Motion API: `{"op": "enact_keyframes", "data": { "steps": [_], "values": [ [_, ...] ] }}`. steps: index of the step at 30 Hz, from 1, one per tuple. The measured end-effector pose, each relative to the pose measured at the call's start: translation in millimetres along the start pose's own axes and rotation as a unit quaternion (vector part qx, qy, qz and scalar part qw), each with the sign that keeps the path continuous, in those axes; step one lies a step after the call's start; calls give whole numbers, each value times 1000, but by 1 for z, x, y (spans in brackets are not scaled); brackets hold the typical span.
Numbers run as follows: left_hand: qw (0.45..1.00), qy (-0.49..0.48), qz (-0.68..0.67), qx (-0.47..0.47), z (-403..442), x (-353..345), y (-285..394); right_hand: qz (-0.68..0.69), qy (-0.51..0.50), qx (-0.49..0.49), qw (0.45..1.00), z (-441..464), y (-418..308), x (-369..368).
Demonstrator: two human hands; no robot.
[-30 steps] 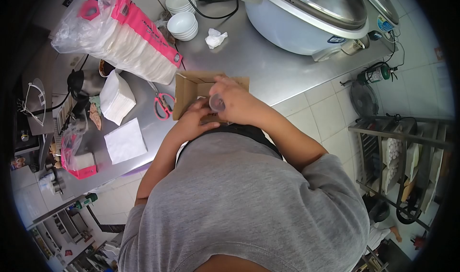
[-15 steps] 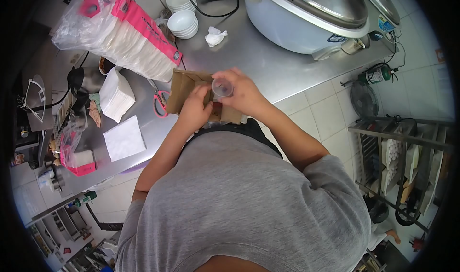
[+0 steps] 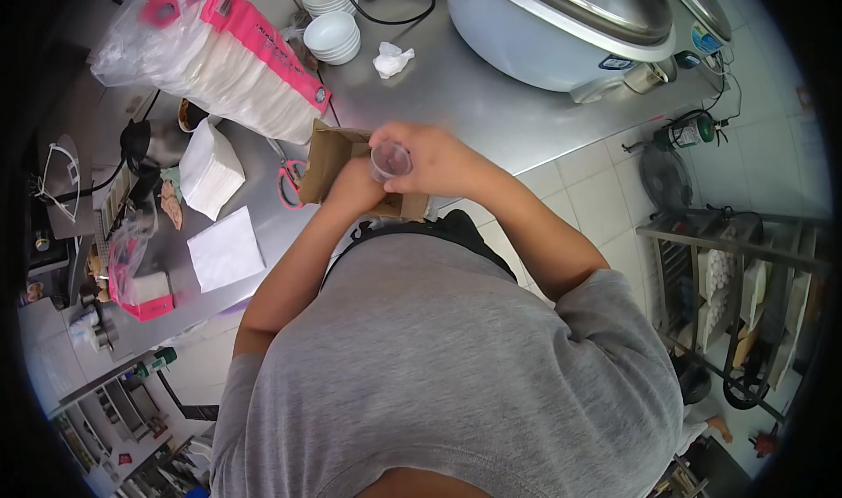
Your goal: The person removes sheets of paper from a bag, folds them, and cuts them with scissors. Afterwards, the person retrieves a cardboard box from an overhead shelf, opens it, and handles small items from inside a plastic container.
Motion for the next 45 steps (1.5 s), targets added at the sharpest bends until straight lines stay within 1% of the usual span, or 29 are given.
{"op": "enact_keyframes", "data": {
  "steps": [2, 3, 6, 7, 8, 9, 12, 13, 15, 17, 18, 19, 20, 21, 23, 24, 25, 26, 27, 28, 30, 33, 36, 38, 39, 42, 43, 44, 45],
  "values": [
    [998, 6, -52, 37, 9, -12, -1, -33, -19, -17, 999, 1, -3, -8],
    [995, 8, -78, 54, 13, -15, -3, -37, -7, -14, 999, 2, -1, -7],
    [986, 53, -110, 112, 31, 0, -27, -38, 35, -7, 999, 4, 4, 0],
    [940, 19, -305, 154, 29, 0, -39, -30, 51, -8, 998, 1, 5, 3],
    [852, -19, -486, 193, 23, 1, -48, -20, 66, -10, 998, -3, 6, 5],
    [726, -54, -647, 228, 16, -4, -50, -6, 59, -28, 998, -5, 10, 4],
    [656, 4, -719, 230, 6, 8, -52, 16, 35, -58, 998, -6, 15, 1],
    [597, -92, -778, 170, 12, 2, -45, 12, 31, -59, 998, -6, 16, 0],
    [444, -277, -851, 45, 9, -4, -39, -3, 31, -51, 998, -7, 19, -1],
    [442, -196, -867, 120, 6, -4, -45, -25, 44, -29, 998, -7, 19, 0],
    [438, -154, -872, 157, 1, -6, -47, -16, 44, -34, 998, -8, 20, 0],
    [542, -62, -821, 166, -3, 1, -45, -7, 44, -39, 998, -8, 20, 1],
    [634, 32, -753, 171, -9, 12, -33, 2, 43, -44, 998, -7, 20, 1],
    [712, 126, -669, 173, -14, 25, -31, 7, 42, -41, 998, -5, 21, 1],
    [847, 122, -508, 101, -6, 29, -40, 18, 38, -38, 998, -4, 23, -1],
    [912, 124, -385, 64, -2, 32, -45, 5, 37, -30, 999, -4, 23, -1],
    [956, 138, -256, 28, 0, 41, -41, -7, 36, -22, 999, -4, 22, -2],
    [984, 153, -86, -8, 0, 50, -37, -20, 35, -15, 999, -3, 21, -2],
    [982, 165, 86, -43, 0, 52, -30, -33, 25, -23, 999, -4, 20, -4],
    [985, 99, 137, 18, 4, 45, -34, -46, 13, -29, 998, -4, 16, -5],
    [962, -32, 233, 140, 5, 37, -44, -65, -3, -24, 998, -3, 13, -9],
    [963, -28, 227, 140, 16, 14, -70, -75, -12, -5, 997, -5, 16, -16],
    [982, 73, 154, 79, 6, 39, -48, -88, -14, -9, 996, -11, 14, -19],
    [984, 166, 68, -11, -4, 61, -28, -114, -23, -12, 993, -12, 14, -20],
    [976, 212, 24, -54, -11, 71, -22, -106, -22, -14, 994, -13, 14, -21],
    [952, 247, -152, -100, -15, 67, -44, -102, -26, -14, 994, -11, 12, -21],
    [934, 239, -260, -60, -14, 69, -52, -112, -29, -12, 993, -10, 11, -22],
    [903, 227, -364, -19, -15, 67, -60, -123, -32, -11, 992, -10, 10, -22],
    [860, 212, -463, 22, -16, 64, -67, -119, -34, -9, 992, -10, 10, -23]
  ]
}}
Point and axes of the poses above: each hand's wrist, its own z-axis towards the middle knuckle, its own x-axis out of the back of the hand, y = z × x, the point moved 8 cm from there along z, towards the middle knuckle, and after that the axes turned 4 degrees about x, right-handed, at the moved point
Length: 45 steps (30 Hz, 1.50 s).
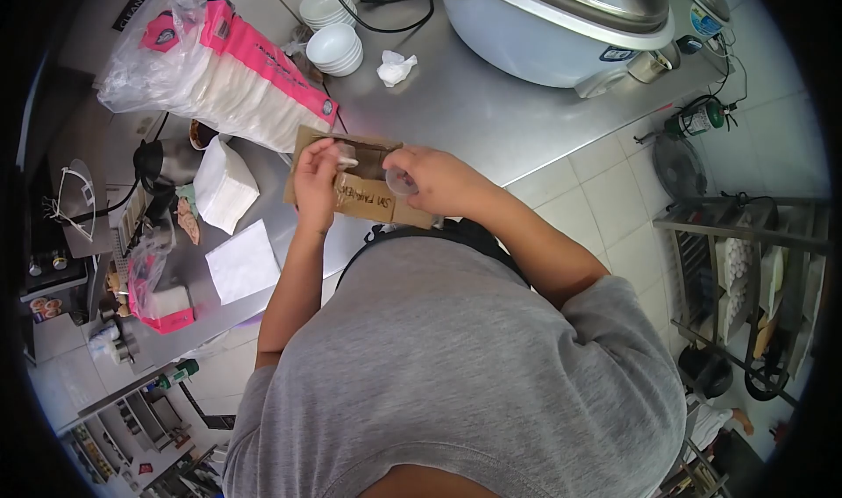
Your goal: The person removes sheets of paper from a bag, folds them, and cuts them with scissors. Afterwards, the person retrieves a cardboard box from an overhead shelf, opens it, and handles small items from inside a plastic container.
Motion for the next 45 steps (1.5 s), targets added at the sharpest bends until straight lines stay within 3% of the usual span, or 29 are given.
{"op": "enact_keyframes", "data": {
  "steps": [3, 6, 15, 17, 18, 19, 20, 21, 24, 30, 33, 35, 36, 38, 40, 42, 43, 45],
  "values": [
    [958, -50, -253, 128, -11, -6, 18, -1, -6, 7, 1000, 1, -1, -1],
    [925, -125, -336, 125, -19, -12, 30, -7, -8, 12, 1000, 1, -4, -1],
    [870, -229, -425, 102, -44, -38, 67, -19, 11, 40, 999, 0, -8, -1],
    [966, -199, -138, 91, -42, -34, 60, -20, 10, 39, 999, 0, -9, 0],
    [981, -177, 12, 83, -40, -31, 58, -18, 13, 40, 999, 0, -7, 0],
    [969, -153, 195, 8, -38, -30, 63, -15, 16, 40, 999, 0, -5, -1],
    [919, -123, 370, -67, -37, -32, 65, -13, 18, 40, 999, 0, -4, -1],
    [832, -86, 530, -138, -37, -35, 65, -4, 13, 25, 1000, 1, -3, -2],
    [842, -22, 503, -192, -26, -27, 47, 16, 2, -3, 1000, 2, -1, -5],
    [882, -2, 453, -126, -23, -14, 32, 16, 2, -2, 1000, 4, 0, -7],
    [861, 36, 485, -147, -24, -16, 38, 26, 17, 6, 1000, 4, 2, -7],
    [840, 93, 475, -245, -38, -20, 69, 31, 42, 18, 998, 5, -1, -4],
    [825, 122, 467, -293, -47, -21, 81, 17, 71, 31, 997, 3, -6, 0],
    [950, 64, 238, -193, -50, -12, 66, -7, 126, 57, 990, 0, -28, 10],
    [998, -38, 5, -41, -55, -19, 46, -10, 128, 93, 987, 1, -51, 15],
    [951, -172, -215, 143, -70, -50, 44, -12, 122, 128, 984, 6, -68, 12],
    [923, -198, -270, 191, -74, -58, 43, -13, 116, 144, 983, 10, -74, 8],
    [923, -127, -306, 197, -74, -51, 39, -42, 146, 180, 972, 13, -91, 7]
  ]
}}
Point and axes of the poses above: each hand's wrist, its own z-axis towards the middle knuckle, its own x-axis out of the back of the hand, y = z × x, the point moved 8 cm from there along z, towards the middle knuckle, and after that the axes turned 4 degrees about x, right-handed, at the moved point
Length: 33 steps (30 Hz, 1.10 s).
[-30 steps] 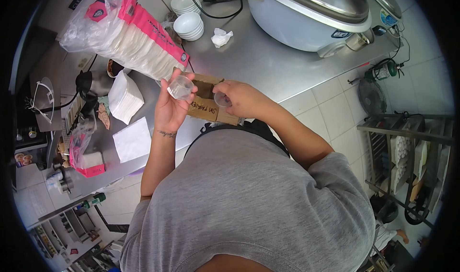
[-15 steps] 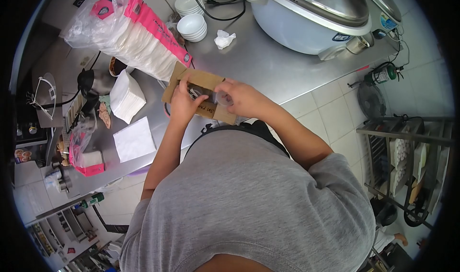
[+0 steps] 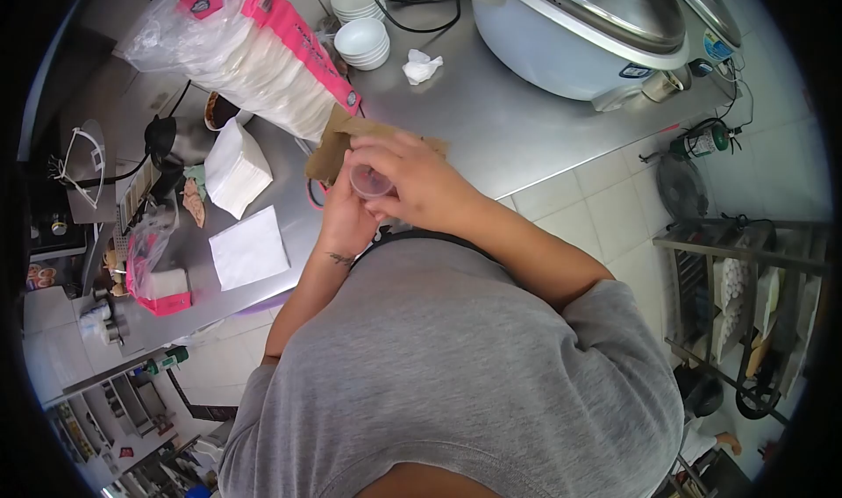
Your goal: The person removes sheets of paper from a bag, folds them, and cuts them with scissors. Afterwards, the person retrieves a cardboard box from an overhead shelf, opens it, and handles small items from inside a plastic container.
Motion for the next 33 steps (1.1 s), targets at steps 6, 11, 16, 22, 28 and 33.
{"op": "enact_keyframes", "data": {
  "steps": [6, 11, 16, 22, 28, 33],
  "values": [
    [990, 104, -37, -88, -24, 29, 30, -106, 4, 127, 986, 11, -39, -27],
    [986, 119, -37, -112, -50, 54, 51, -161, -99, 176, 966, 27, -76, -62],
    [979, 121, -50, -157, -64, 89, 64, -187, -122, 159, 962, 42, -106, -97],
    [998, 52, 7, 29, -78, 126, 44, -249, -59, 71, 964, 31, -124, -140],
    [947, -177, 109, 244, -82, 55, -42, -364, 38, -212, 906, -54, -136, -121],
    [811, -344, 224, 416, -151, -14, -145, -379, 193, -421, 801, -161, -204, -95]
  ]
}}
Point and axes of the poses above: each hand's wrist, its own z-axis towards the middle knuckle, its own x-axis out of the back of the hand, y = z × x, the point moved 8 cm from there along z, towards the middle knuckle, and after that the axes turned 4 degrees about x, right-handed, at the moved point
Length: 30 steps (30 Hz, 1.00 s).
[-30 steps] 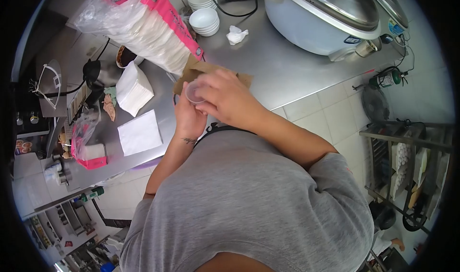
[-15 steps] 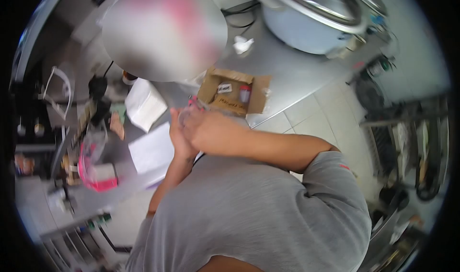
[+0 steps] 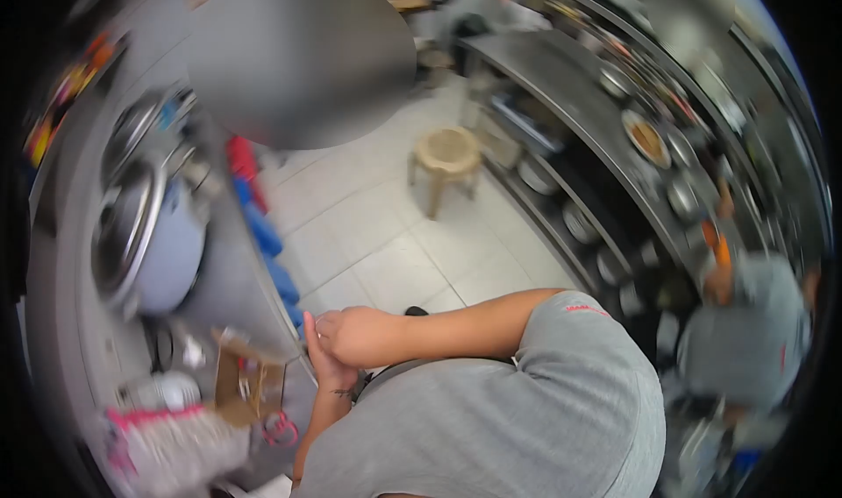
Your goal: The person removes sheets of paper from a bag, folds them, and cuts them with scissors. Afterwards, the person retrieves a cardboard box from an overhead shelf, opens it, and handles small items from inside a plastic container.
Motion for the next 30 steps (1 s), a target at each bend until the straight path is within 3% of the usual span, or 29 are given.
{"op": "enact_keyframes", "data": {
  "steps": [4, 7, 10, 13, 17, 20, 22, 25, 30],
  "values": [
    [987, -19, 100, 126, 2, -84, -60, 99, 69, -278, 953, -87, 29, 34],
    [912, -248, 91, 313, -4, -118, -122, 80, 205, -458, 861, -172, 20, 80],
    [845, -329, 166, 388, -36, -151, -181, 15, 319, -570, 757, -260, 14, 97],
    [800, -320, 193, 469, -71, -186, -234, -24, 347, -633, 692, -352, 5, 92],
    [765, -358, 189, 501, -109, -238, -295, -151, 498, -610, 597, -434, -69, 117],
    [753, -396, 181, 494, -147, -273, -319, -221, 555, -555, 579, -448, -155, 152],
    [741, -430, 186, 480, -175, -280, -328, -308, 479, -540, 620, -440, -194, 158],
    [744, -438, 199, 465, -207, -278, -345, -265, 340, -619, 657, -428, -218, 146],
    [752, -446, 223, 431, -232, -251, -367, -229, 205, -732, 608, -441, -212, 104]
  ]
}}
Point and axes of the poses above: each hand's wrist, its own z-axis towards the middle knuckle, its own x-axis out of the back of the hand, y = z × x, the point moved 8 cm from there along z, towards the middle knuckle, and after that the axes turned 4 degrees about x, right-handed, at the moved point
